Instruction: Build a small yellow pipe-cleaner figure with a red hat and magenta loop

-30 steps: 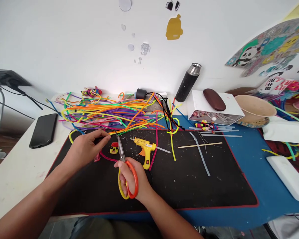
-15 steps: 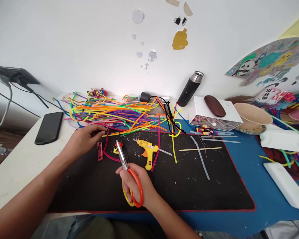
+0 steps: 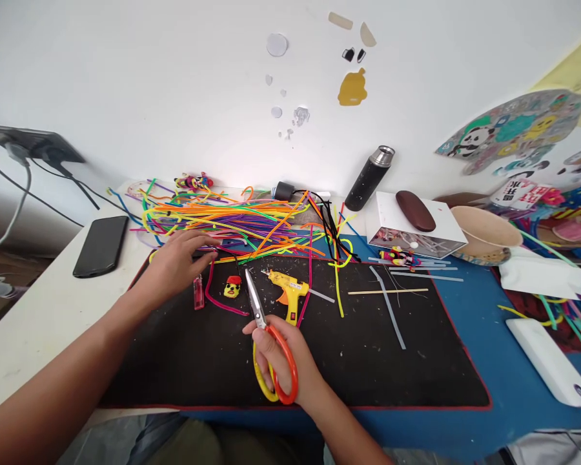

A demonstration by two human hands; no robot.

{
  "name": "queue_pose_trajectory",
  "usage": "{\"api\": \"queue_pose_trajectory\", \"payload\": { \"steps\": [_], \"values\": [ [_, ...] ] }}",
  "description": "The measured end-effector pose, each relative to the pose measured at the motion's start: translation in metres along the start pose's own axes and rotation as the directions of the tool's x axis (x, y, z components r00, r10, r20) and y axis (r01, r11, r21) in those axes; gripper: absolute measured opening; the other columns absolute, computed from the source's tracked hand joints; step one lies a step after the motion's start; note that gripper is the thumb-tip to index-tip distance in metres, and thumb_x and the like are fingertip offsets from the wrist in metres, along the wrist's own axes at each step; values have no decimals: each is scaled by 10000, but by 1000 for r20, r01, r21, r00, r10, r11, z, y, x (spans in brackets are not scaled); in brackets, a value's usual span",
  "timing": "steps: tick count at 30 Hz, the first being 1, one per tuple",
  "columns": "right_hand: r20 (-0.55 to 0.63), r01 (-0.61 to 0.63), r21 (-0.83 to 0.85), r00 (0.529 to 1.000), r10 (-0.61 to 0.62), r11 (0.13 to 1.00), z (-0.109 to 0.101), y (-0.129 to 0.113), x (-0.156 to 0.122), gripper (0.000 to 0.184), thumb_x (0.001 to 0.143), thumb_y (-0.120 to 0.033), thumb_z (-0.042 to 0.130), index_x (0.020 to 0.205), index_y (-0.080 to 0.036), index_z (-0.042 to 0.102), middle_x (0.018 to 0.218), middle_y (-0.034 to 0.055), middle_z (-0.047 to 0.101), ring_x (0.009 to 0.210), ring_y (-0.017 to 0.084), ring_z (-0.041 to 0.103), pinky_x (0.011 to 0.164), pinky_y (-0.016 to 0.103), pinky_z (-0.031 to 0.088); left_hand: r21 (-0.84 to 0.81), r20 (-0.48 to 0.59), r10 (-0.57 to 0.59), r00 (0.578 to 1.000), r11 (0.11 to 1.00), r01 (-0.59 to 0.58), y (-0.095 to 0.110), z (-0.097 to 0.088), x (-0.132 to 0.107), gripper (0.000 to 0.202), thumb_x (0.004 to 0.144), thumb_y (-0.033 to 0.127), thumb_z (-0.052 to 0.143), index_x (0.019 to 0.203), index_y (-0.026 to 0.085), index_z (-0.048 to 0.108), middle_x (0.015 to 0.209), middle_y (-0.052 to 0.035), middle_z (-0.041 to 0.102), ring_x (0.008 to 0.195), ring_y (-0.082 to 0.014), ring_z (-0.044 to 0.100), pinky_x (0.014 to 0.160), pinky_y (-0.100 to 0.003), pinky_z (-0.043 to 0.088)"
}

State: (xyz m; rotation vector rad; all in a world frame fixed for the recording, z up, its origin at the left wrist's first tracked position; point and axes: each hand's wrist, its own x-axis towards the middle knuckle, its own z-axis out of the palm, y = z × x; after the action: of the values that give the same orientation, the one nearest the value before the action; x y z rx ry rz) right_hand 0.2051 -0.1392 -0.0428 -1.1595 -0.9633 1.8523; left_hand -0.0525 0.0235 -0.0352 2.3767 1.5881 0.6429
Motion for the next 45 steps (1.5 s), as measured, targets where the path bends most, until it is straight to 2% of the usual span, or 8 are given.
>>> {"api": "queue_pose_trajectory", "payload": {
  "steps": [4, 10, 20, 27, 34, 38, 42, 45],
  "values": [
    [-81, 19, 4, 997, -18, 1000, -8, -12, 0, 684, 892, -804, 697, 1112, -157, 661, 518, -91, 497, 343, 79, 390, 366, 203, 322, 21, 155, 72, 985, 997, -76, 22, 8, 21, 216, 975, 286, 601, 1015, 201, 796, 1113, -140, 797, 1089, -357, 689, 1015, -490, 528],
    [-137, 39, 18, 990, -36, 999, -19, -11, -4, 686, 893, -799, 697, 1124, -154, 665, 521, -87, 507, 333, 80, 382, 354, 208, 322, -2, 234, 120, 965, 992, -123, 32, 26, 43, 181, 946, 286, 643, 974, 210, 805, 1025, -116, 788, 1049, -334, 707, 973, -431, 535],
    [-120, 30, 33, 992, -26, 999, -18, -8, -5, 644, 921, -765, 691, 1118, -153, 672, 533, -84, 502, 346, 78, 382, 366, 211, 321, 34, 297, 98, 950, 993, -113, 37, 41, 52, 149, 902, 243, 637, 891, 224, 785, 923, -97, 789, 941, -309, 720, 837, -378, 528],
    [-140, 47, -23, 989, -50, 999, -21, -9, -5, 642, 937, -763, 671, 1134, -152, 675, 512, -90, 486, 355, 86, 386, 371, 212, 338, 26, 286, 71, 956, 996, -81, 37, 43, 51, 183, 891, 220, 581, 857, 224, 761, 844, -78, 785, 820, -278, 717, 709, -335, 472],
    [-300, 73, -158, 947, -118, 985, -46, -11, -12, 566, 974, -708, 671, 1129, -164, 677, 541, -72, 499, 389, 97, 405, 389, 226, 329, -63, 188, -26, 982, 997, 38, 28, 23, 41, 214, 961, 358, 551, 946, 229, 721, 932, -61, 810, 802, -255, 729, 699, -319, 488],
    [-364, 73, -218, 919, -150, 973, -60, -19, -17, 603, 969, -734, 656, 1162, -163, 670, 555, -68, 507, 374, 104, 418, 380, 234, 332, -243, 156, -88, 984, 962, 124, 23, 4, 24, 254, 965, 457, 569, 905, 233, 670, 812, -11, 748, 684, -201, 652, 674, -293, 478],
    [-303, 43, -262, 945, -124, 964, -55, -16, -17, 579, 1001, -718, 611, 1198, -177, 669, 572, -69, 508, 391, 104, 404, 402, 237, 331, -348, 159, -102, 982, 925, 152, 21, -9, 1, 283, 971, 493, 601, 937, 224, 680, 837, -8, 727, 709, -186, 623, 655, -279, 466],
    [-216, 30, -494, 964, -156, 869, -43, -14, -14, 505, 1013, -649, 629, 1200, -187, 705, 613, -44, 545, 501, 142, 502, 506, 260, 392, -421, 181, -132, 975, 885, 198, 22, -15, -16, 278, 975, 492, 620, 957, 222, 685, 843, -6, 713, 739, -187, 628, 668, -274, 476]
  ]
}}
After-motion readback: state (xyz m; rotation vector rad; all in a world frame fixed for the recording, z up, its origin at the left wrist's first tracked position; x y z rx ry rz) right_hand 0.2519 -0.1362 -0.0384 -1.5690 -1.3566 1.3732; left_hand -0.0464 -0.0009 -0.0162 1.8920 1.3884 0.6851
